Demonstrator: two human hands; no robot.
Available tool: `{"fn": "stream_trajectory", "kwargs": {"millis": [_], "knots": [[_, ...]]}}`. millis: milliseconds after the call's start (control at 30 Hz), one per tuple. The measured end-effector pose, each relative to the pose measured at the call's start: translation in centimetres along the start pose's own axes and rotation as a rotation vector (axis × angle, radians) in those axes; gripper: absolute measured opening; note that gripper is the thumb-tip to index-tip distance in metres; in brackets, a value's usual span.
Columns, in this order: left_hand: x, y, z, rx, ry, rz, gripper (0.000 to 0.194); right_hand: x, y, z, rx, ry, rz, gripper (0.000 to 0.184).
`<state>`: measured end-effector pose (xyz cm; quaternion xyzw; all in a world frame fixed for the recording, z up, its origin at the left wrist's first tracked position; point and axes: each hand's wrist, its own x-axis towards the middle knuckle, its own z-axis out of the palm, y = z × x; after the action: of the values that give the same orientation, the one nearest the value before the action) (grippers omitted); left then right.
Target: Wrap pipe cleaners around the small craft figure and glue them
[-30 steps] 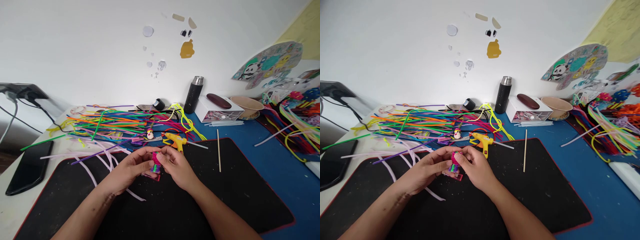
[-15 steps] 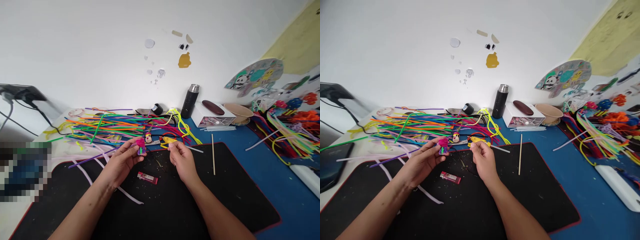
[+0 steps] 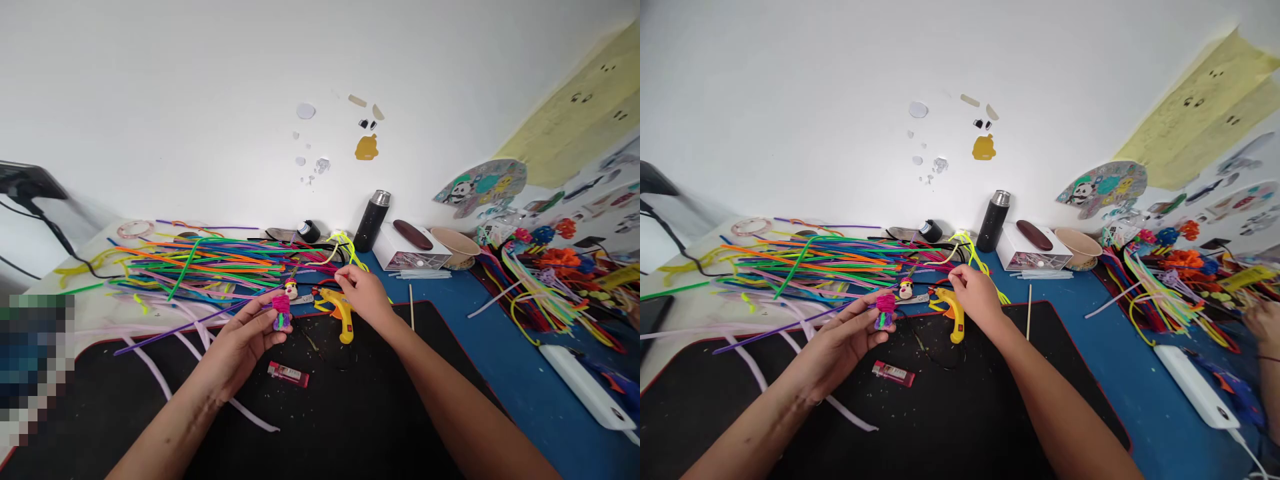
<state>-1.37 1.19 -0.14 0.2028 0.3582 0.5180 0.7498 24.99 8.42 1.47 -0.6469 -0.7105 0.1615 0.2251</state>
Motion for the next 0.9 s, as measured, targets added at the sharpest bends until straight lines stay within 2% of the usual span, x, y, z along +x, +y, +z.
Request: {"fn": "stream_trajectory", "kwargs": {"millis": [233, 467, 667, 900], "knots": [[-0.3, -0.1, -0.2, -0.020, -0.038, -0.021, 0.039, 3.6, -0.4, 0.8, -0.350, -0.136, -0.017, 0.021], [-0.4, 0.1, 0.1, -0.027, -0.044, -0.040, 0.040, 5.6, -1.8, 1.9, -0.518, -0.219, -0.044, 0.020], [-0.2, -0.2, -0.1, -0.027, -0.062, -0.048, 0.037, 5.5, -2.3, 1.6, -0.551, -0.225, -0.079, 0.021], [-0.2, -0.1, 0.0, -0.034, -0.065, -0.045, 0.034, 3.6, -3.3, -1.2, -0.463, -0.147, -0.146, 0.026]]}}
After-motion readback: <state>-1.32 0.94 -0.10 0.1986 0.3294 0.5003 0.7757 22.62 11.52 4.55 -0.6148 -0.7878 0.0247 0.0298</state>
